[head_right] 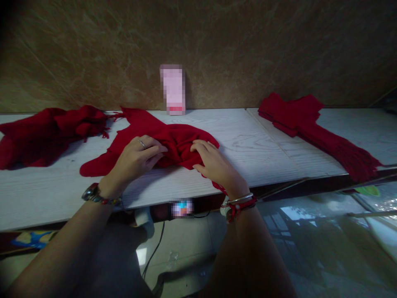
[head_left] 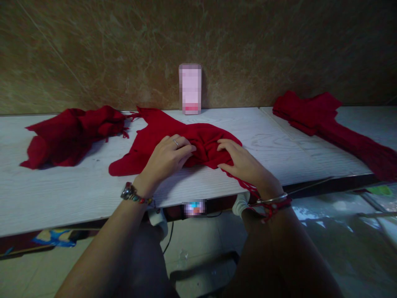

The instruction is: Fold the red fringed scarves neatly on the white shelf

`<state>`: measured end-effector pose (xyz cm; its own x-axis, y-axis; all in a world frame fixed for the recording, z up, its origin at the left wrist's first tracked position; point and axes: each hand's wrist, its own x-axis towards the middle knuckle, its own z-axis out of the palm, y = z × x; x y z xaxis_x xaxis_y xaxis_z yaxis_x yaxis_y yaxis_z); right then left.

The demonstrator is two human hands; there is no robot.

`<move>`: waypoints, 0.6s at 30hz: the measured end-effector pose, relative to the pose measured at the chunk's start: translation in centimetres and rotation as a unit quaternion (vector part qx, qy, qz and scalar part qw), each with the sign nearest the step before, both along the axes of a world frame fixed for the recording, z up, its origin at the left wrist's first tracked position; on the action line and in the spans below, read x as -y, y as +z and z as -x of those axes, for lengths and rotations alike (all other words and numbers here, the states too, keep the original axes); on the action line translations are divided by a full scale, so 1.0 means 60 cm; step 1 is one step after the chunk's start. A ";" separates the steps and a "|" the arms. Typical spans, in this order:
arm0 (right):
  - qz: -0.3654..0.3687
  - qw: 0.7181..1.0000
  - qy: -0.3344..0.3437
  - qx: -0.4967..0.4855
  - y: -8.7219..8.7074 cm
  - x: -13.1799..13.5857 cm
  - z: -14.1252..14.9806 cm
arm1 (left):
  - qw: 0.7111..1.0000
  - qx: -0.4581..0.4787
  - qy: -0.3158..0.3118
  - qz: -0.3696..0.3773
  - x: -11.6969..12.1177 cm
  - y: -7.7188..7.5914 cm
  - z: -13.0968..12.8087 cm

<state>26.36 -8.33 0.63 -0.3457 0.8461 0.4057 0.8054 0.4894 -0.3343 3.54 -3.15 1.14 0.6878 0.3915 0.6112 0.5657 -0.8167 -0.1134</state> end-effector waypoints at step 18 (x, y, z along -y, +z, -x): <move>-0.234 0.890 -0.200 -0.335 -0.004 -0.023 -0.037 | 0.906 0.355 0.231 0.009 0.006 0.026 0.028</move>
